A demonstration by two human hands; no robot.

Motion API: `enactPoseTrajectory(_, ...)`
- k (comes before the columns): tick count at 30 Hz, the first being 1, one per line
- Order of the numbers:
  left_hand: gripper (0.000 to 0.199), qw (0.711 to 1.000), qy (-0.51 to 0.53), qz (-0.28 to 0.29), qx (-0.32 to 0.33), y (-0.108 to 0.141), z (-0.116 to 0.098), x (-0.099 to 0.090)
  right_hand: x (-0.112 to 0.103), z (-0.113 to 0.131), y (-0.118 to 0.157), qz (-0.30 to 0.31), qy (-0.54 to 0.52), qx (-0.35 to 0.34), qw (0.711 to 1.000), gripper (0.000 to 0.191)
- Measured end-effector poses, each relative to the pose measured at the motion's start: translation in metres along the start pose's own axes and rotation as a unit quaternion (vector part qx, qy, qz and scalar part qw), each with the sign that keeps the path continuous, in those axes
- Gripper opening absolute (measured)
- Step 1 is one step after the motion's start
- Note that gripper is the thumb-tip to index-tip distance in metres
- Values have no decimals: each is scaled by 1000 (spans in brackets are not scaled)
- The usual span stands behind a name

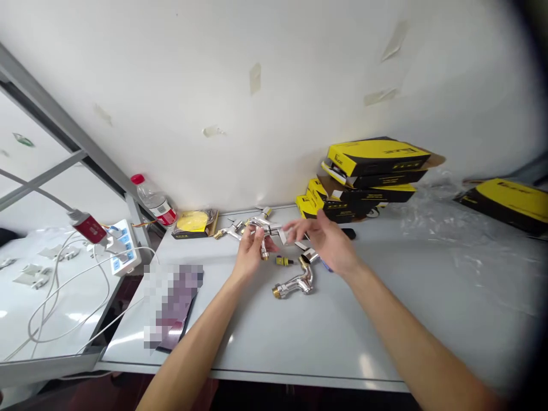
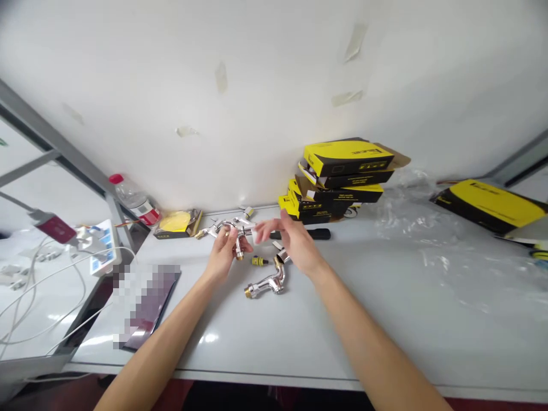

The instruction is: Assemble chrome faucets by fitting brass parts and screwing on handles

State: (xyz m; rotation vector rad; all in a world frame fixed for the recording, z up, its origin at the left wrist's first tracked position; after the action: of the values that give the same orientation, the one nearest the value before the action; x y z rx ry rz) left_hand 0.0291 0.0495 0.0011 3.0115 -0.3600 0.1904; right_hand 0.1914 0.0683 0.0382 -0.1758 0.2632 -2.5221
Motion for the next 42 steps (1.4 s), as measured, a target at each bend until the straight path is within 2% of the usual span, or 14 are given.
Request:
enactPoseTrajectory(2,41,1000,-6,-7,-3,0,0,-2,-2,-7,1,-14,-59,22,998,62)
enactPoseTrajectory(5,39,1000,-15,13,9,0,-3,1,-5,-23,4,-53,18,115,992,61)
enactPoseTrajectory(7,37,999,-17,26,16,1,-4,4,0,-28,3,-30,67,153,986,67)
enactPoseTrajectory(13,37,1000,-2,14,1,-1,0,1,0,-7,-2,-31,-12,17,999,61)
enactPoseTrajectory(15,37,1000,-2,18,-1,-1,1,2,-6,-9,0,-78,-12,21,997,59)
enactPoseTrajectory(17,36,1000,-3,28,4,-1,0,3,-9,-16,2,-117,62,74,988,56)
enactPoseTrajectory(20,35,999,-1,43,12,0,-2,7,0,-28,0,-42,185,149,971,54)
enactPoseTrajectory(23,36,999,0,40,7,0,-4,7,6,-30,-3,35,203,125,970,44)
enactPoseTrajectory(25,38,1000,-8,9,-12,1,-4,1,-4,-27,-2,16,198,106,974,41)
enactPoseTrajectory(28,37,991,-125,-53,-14,2,-7,-13,-27,-24,2,-37,153,103,982,47)
enactPoseTrajectory(30,30,967,-246,-67,22,2,-12,-18,-37,-22,5,-61,120,99,986,52)
enactPoseTrajectory(35,25,926,-366,-71,61,4,-15,-20,-36,-14,7,-39,163,88,982,53)
enactPoseTrajectory(39,33,948,-290,-107,80,11,-26,-17,-16,-10,2,7,261,68,963,41)
enactPoseTrajectory(42,51,990,-142,5,4,8,-18,0,6,-9,-2,69,285,43,955,34)
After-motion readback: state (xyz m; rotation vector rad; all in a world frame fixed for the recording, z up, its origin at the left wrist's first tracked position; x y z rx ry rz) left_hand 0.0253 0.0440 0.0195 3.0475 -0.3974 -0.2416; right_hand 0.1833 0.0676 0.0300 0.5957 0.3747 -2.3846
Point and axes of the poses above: each hand's wrist, its own y-axis away from the middle knuckle, its own x-axis out of the palm, z = x × y, the point moved 6 cm from there along -y, towards the middle knuckle, and after that the axes turned 15 degrees about z, right-handed, at the moved point
